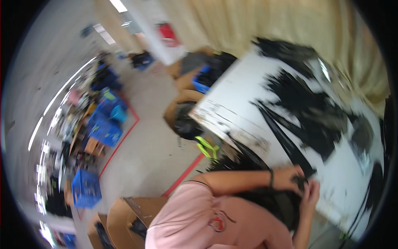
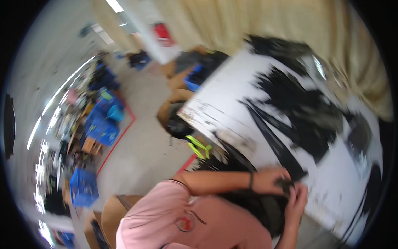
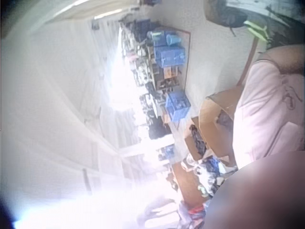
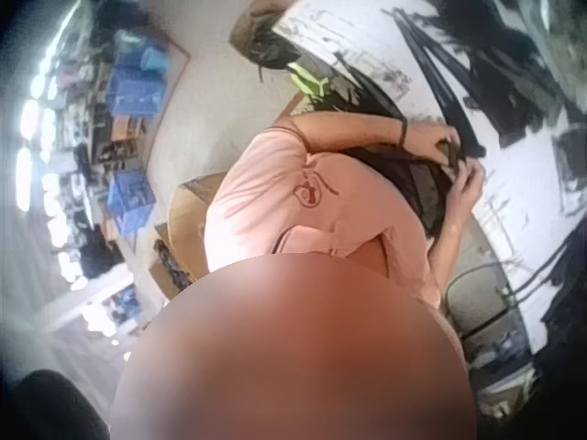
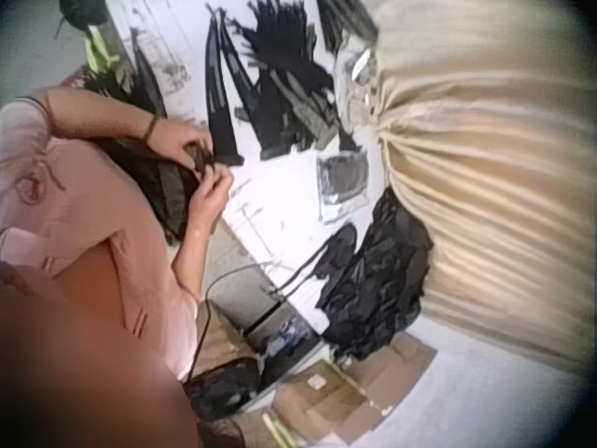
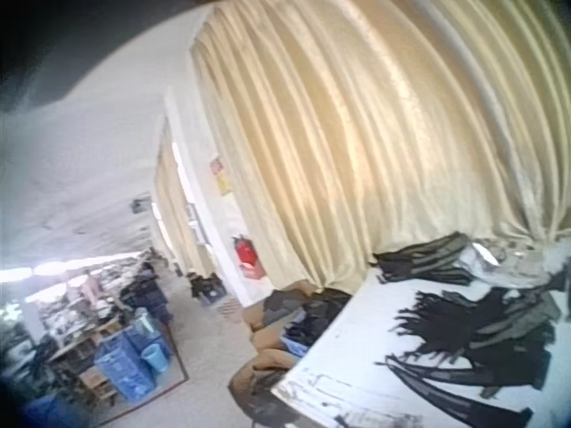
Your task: Sorting and organizing various green and black fabric components on a production table.
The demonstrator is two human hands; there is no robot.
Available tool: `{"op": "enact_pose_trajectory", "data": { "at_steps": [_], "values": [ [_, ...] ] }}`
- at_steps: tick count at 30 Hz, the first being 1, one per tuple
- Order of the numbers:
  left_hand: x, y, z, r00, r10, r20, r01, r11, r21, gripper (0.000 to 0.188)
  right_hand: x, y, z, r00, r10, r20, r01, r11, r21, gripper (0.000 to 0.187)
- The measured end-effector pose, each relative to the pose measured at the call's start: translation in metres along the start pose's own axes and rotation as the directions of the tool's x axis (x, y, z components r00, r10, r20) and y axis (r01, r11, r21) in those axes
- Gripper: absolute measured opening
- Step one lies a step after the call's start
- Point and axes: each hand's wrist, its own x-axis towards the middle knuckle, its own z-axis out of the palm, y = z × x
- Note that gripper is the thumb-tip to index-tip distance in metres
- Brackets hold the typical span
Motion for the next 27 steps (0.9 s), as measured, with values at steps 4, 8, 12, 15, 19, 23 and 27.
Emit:
{"op": "enact_pose_trajectory", "data": {
  "at_steps": [4, 8, 12, 15, 19, 23, 27],
  "values": [
    [0.005, 0.0, -0.027, 0.975, -0.214, 0.064, 0.204, 0.97, 0.132, 0.038, 0.023, -0.015, 0.007, 0.988, 0.128, -0.084, -0.112, 0.977, 0.181, 0.012],
    [0.012, -0.003, -0.029, 0.923, -0.381, 0.056, 0.384, 0.903, -0.194, 0.032, 0.028, -0.017, -0.011, 0.99, 0.137, 0.013, -0.135, 0.948, 0.29, 0.011],
    [0.013, -0.006, -0.006, 0.874, -0.465, 0.142, 0.484, 0.81, -0.329, 0.031, 0.011, -0.015, -0.008, 0.978, 0.128, 0.164, -0.151, 0.979, 0.134, 0.015],
    [0.008, -0.015, 0.0, 0.839, -0.508, 0.197, 0.544, 0.795, -0.267, 0.033, 0.006, -0.007, -0.038, 0.891, 0.312, 0.33, -0.394, 0.892, 0.221, 0.011],
    [-0.019, -0.042, 0.011, 0.968, -0.07, 0.24, 0.023, 0.98, 0.196, 0.045, 0.01, 0.007, -0.083, 0.703, 0.318, 0.636, -0.296, 0.944, -0.144, 0.013],
    [-0.039, -0.061, 0.037, 0.954, 0.021, 0.299, -0.19, 0.813, 0.55, 0.055, 0.041, 0.028, -0.063, 0.946, 0.134, 0.294, 0.023, 0.879, -0.476, 0.024],
    [-0.031, -0.062, 0.031, 0.955, 0.11, 0.276, -0.242, 0.827, 0.508, 0.048, 0.07, 0.067, -0.018, 0.895, -0.197, 0.399, 0.399, 0.752, -0.524, 0.048]
  ]
}}
